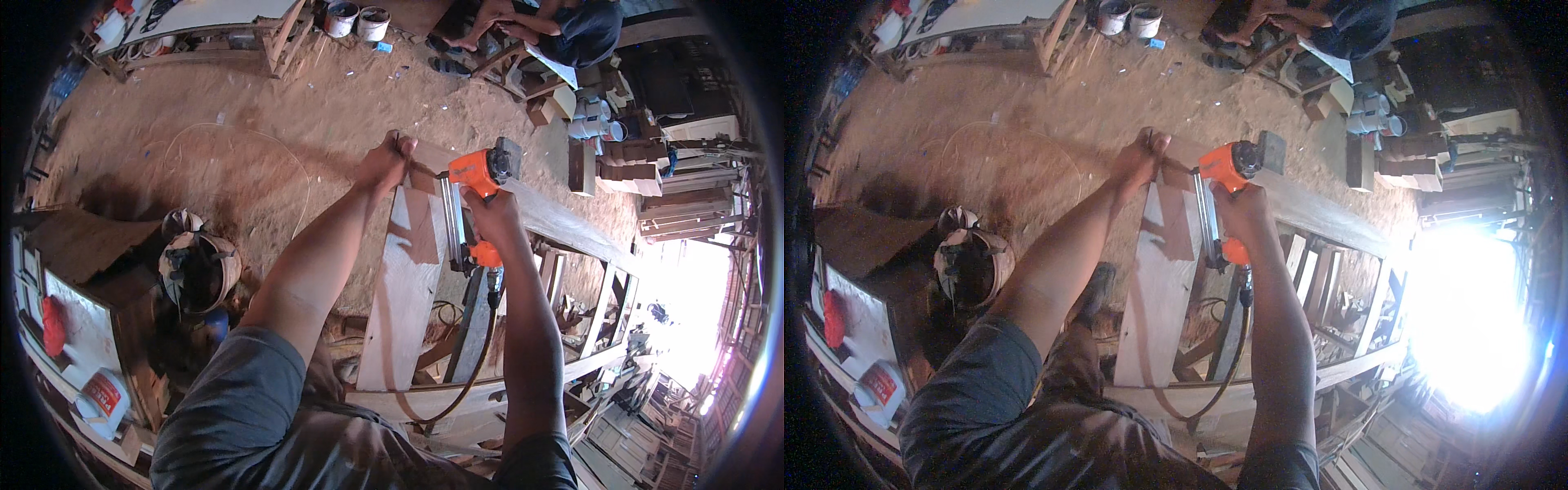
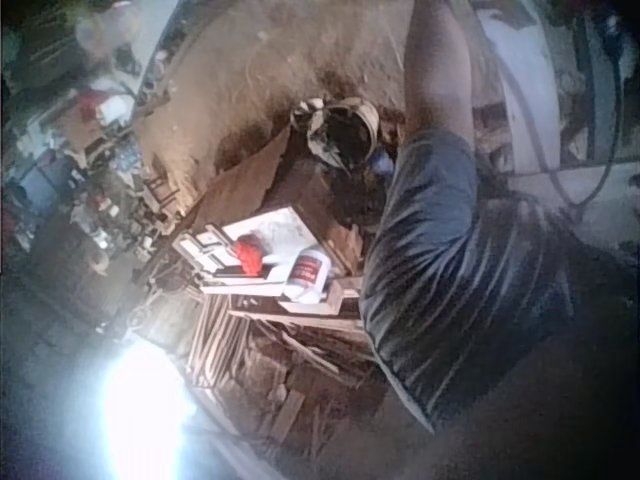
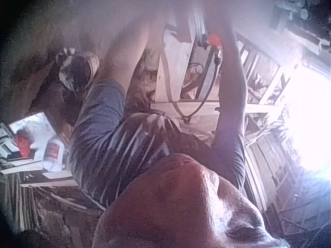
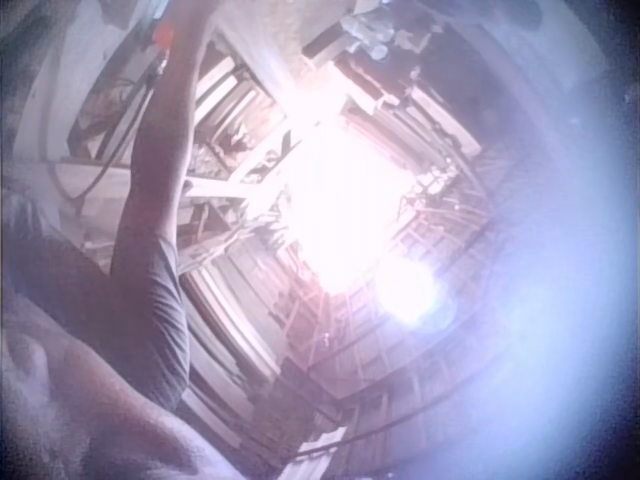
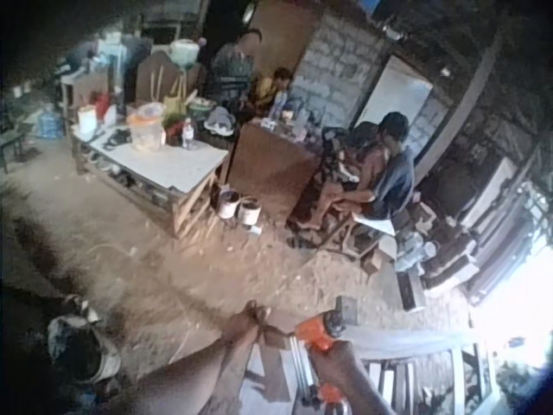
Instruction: The person measures a wooden plank with a tape measure, positions it on a wooden frame, and secures it using a nail gun. The person then uses a hand plane to smooth the edges of the attached plank.
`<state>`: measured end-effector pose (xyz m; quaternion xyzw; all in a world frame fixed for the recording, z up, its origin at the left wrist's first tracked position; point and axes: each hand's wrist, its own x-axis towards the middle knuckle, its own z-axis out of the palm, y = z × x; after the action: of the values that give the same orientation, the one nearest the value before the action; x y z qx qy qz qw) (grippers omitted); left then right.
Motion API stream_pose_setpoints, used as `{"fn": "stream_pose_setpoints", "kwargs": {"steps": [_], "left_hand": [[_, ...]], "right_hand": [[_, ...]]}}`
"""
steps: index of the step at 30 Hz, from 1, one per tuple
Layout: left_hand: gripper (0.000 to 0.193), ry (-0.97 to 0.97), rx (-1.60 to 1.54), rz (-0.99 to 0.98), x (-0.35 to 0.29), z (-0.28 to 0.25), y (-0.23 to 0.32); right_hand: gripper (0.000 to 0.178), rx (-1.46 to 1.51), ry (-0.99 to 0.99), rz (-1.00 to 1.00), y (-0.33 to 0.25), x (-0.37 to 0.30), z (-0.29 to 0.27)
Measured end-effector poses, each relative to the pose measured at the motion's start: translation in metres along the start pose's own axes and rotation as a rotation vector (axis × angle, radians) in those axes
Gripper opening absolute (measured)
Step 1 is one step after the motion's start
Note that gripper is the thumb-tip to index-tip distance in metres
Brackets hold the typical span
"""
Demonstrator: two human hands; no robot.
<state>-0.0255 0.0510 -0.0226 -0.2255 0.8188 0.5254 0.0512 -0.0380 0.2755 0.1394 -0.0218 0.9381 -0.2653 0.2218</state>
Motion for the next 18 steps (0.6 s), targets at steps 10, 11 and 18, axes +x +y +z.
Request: {"fn": "stream_pose_setpoints", "kwargs": {"steps": [10,11,18], "left_hand": [[0.077,0.015,-0.021,-0.014,-0.001,-0.007,0.005],[0.077,0.011,-0.015,-0.004,-0.002,-0.006,0.007],[0.068,0.024,0.009,0.010,0.007,0.002,-0.008]], "right_hand": [[0.051,-0.079,-0.071,0.085,-0.009,0.005,-0.009],[0.051,-0.065,-0.099,0.122,-0.004,0.008,-0.010],[0.043,0.018,0.052,-0.150,0.006,0.009,0.003]]}}
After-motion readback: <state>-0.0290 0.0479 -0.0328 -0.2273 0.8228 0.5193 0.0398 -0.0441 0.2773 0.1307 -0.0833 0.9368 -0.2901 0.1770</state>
